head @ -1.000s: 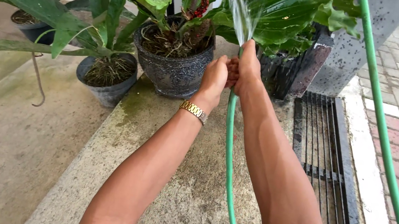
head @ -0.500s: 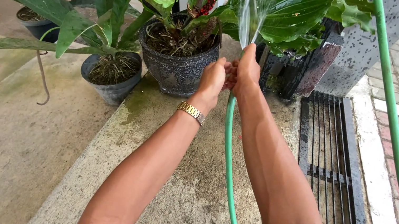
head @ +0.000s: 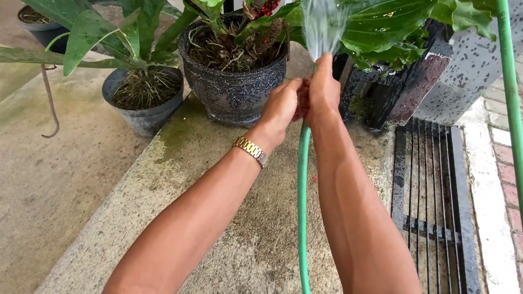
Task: Watering several potted plants located in an entryway area using a garden hose.
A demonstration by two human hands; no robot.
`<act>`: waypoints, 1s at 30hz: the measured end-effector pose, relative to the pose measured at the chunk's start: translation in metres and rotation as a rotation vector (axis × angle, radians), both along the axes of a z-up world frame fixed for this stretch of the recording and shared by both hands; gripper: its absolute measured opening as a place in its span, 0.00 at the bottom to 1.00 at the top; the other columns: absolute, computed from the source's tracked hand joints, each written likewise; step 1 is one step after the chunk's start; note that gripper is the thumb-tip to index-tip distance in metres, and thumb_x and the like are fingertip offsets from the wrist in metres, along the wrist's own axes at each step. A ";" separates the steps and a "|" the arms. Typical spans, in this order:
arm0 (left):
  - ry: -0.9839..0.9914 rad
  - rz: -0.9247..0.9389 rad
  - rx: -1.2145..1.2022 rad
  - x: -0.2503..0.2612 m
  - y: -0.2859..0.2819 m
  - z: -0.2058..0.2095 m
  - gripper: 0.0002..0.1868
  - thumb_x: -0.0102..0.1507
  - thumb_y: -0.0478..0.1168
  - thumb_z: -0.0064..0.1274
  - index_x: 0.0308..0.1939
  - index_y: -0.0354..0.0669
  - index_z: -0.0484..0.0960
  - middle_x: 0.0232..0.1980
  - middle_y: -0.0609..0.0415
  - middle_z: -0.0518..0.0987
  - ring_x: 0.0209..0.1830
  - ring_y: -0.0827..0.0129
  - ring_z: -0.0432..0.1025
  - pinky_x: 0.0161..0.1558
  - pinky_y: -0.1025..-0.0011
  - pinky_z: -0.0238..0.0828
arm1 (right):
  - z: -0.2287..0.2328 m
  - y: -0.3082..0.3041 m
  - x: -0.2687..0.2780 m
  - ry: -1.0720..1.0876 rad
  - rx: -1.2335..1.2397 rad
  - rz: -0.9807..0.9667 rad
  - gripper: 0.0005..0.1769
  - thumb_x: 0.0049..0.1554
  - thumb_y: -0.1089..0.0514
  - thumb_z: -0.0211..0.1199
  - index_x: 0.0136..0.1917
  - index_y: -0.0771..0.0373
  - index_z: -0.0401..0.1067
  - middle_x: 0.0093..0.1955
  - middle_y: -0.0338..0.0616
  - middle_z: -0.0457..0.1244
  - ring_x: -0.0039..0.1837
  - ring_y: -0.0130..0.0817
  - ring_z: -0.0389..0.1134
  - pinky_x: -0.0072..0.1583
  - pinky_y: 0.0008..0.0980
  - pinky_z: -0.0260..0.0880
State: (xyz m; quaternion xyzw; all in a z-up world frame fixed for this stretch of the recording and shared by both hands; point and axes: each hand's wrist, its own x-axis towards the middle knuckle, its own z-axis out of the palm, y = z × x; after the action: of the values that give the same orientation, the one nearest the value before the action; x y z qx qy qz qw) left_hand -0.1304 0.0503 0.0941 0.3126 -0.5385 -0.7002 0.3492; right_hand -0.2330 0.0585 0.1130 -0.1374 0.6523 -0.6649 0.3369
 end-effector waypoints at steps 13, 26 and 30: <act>0.137 0.035 0.160 -0.005 -0.011 -0.013 0.25 0.72 0.56 0.29 0.29 0.47 0.68 0.22 0.61 0.66 0.19 0.74 0.60 0.25 0.71 0.57 | 0.031 0.014 0.027 0.231 0.176 0.380 0.29 0.52 0.35 0.53 0.38 0.66 0.72 0.30 0.41 0.62 0.29 0.34 0.59 0.33 0.38 0.57; 0.290 0.157 0.057 0.009 0.000 0.011 0.27 0.73 0.60 0.27 0.30 0.50 0.69 0.22 0.66 0.68 0.21 0.78 0.61 0.28 0.73 0.58 | 0.060 0.021 0.041 0.246 0.045 0.463 0.25 0.57 0.37 0.49 0.32 0.57 0.65 0.24 0.32 0.54 0.24 0.27 0.51 0.30 0.33 0.51; 0.362 0.115 0.080 0.012 0.004 0.018 0.26 0.73 0.58 0.27 0.29 0.50 0.67 0.20 0.66 0.65 0.19 0.78 0.59 0.27 0.72 0.57 | 0.059 0.020 0.039 0.218 0.001 0.498 0.24 0.56 0.37 0.50 0.28 0.55 0.64 0.23 0.30 0.53 0.23 0.26 0.50 0.29 0.32 0.48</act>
State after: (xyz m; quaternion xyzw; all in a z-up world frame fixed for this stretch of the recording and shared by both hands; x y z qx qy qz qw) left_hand -0.1186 0.0540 0.1120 0.2252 -0.4200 -0.7448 0.4671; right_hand -0.1939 0.0781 0.1723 -0.3642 0.6312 -0.5424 0.4181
